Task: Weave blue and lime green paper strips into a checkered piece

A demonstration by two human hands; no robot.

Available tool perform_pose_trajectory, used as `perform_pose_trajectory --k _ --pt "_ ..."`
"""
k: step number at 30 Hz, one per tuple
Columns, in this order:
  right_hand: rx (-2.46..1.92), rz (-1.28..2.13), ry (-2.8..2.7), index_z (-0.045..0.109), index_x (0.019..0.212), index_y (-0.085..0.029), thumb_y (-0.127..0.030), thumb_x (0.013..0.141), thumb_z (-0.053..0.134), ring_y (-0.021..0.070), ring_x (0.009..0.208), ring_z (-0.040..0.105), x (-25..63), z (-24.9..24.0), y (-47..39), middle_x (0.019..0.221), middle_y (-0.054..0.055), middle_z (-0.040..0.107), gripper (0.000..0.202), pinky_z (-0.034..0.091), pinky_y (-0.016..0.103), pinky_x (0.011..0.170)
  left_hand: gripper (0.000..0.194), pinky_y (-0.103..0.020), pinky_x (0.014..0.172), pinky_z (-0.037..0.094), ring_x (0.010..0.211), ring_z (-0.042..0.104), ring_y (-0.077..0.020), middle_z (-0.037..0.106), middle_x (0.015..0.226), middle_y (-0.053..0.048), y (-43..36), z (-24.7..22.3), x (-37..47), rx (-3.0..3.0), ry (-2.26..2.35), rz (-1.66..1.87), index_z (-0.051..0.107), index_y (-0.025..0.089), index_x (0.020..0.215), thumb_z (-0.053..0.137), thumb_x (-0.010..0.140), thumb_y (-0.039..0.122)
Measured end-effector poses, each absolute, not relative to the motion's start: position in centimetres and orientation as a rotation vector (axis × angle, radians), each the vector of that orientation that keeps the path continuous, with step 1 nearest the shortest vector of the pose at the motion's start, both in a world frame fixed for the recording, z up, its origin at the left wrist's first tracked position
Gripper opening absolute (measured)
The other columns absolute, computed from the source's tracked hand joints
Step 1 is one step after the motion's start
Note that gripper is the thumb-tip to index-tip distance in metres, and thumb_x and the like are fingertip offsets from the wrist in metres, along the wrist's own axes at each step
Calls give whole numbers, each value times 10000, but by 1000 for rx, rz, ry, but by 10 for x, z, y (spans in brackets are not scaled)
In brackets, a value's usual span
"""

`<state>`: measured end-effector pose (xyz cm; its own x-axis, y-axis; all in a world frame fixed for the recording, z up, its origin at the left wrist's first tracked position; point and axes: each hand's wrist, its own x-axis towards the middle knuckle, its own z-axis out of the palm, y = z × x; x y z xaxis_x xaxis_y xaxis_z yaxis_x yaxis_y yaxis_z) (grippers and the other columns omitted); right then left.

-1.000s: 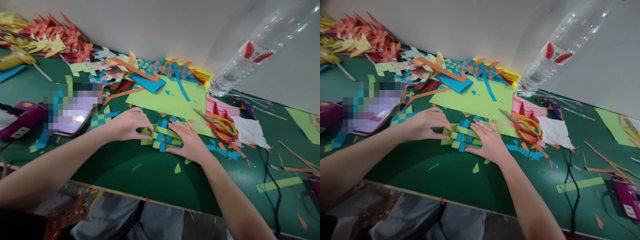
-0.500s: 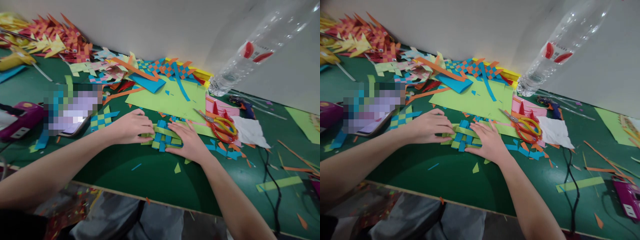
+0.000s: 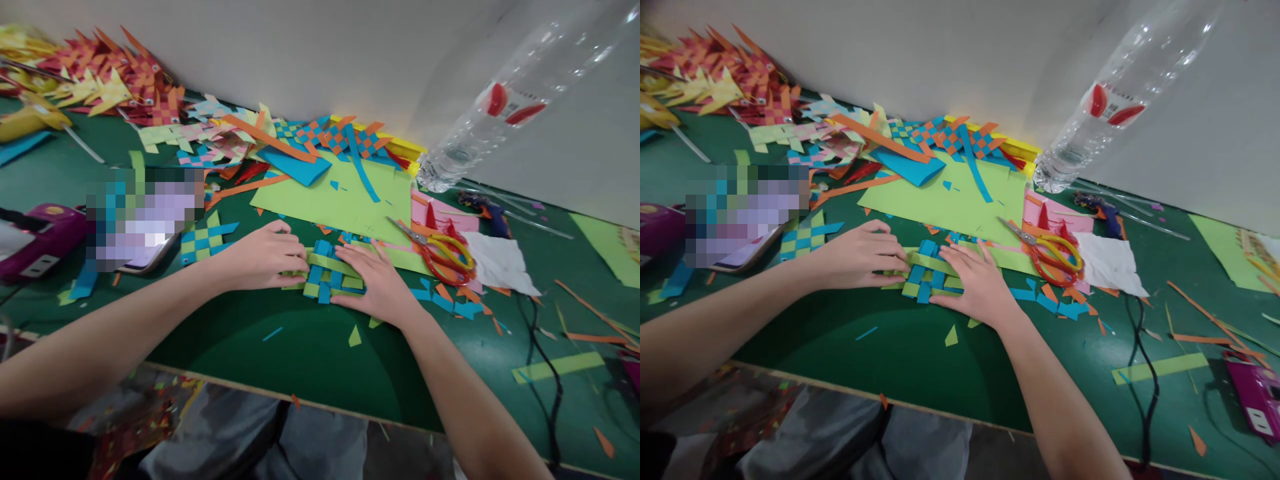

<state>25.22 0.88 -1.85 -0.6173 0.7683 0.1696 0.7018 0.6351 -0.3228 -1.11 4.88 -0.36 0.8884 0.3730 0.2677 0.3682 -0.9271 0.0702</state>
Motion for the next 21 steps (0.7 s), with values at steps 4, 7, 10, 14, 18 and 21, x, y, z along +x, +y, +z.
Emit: perform_pose_trajectory --k 4,7,10,14,18,21 --pt "-1186 334 -2566 413 1372 -213 -593 759 622 273 1329 416 252 -18 9 1406 89 491 750 142 544 1171 207 -343 886 308 801 607 -143 703 877 -10 48 -3 -10 3027 616 412 649 211 918 489 924 344" --pt "-1186 341 -2567 412 1372 -209 -596 759 621 275 1332 413 253 -18 9 1409 92 487 755 137 545 1171 207 -341 884 310 788 605 -142 701 850 -14 47 -2 -8 3019 643 397 644 199 902 498 922 344" --pt "-1179 337 -2571 409 1372 -202 -599 758 619 273 1333 411 253 -19 9 1410 94 486 761 137 549 1169 216 -344 880 309 801 605 -145 701 877 -22 47 -3 -8 3033 614 431 643 192 903 489 929 341" --pt "-1180 330 -2572 410 1370 -194 -604 758 616 267 1333 410 253 -19 9 1410 94 485 765 138 547 1170 224 -344 900 289 845 606 -148 698 953 -15 46 -5 -9 3051 600 400 648 210 937 455 948 324" --pt "-1183 330 -2572 408 1373 -200 -600 759 616 268 1333 410 253 -19 9 1410 96 485 761 144 547 1169 225 -343 901 288 851 614 -146 696 967 -10 46 -5 -7 3051 604 394 648 208 942 451 952 315" --pt "-1185 327 -2573 405 1376 -203 -594 757 623 267 1335 407 252 -19 9 1410 92 485 764 143 543 1171 223 -347 901 291 845 625 -149 702 956 -13 44 -5 -5 3032 634 432 640 195 939 463 949 330"
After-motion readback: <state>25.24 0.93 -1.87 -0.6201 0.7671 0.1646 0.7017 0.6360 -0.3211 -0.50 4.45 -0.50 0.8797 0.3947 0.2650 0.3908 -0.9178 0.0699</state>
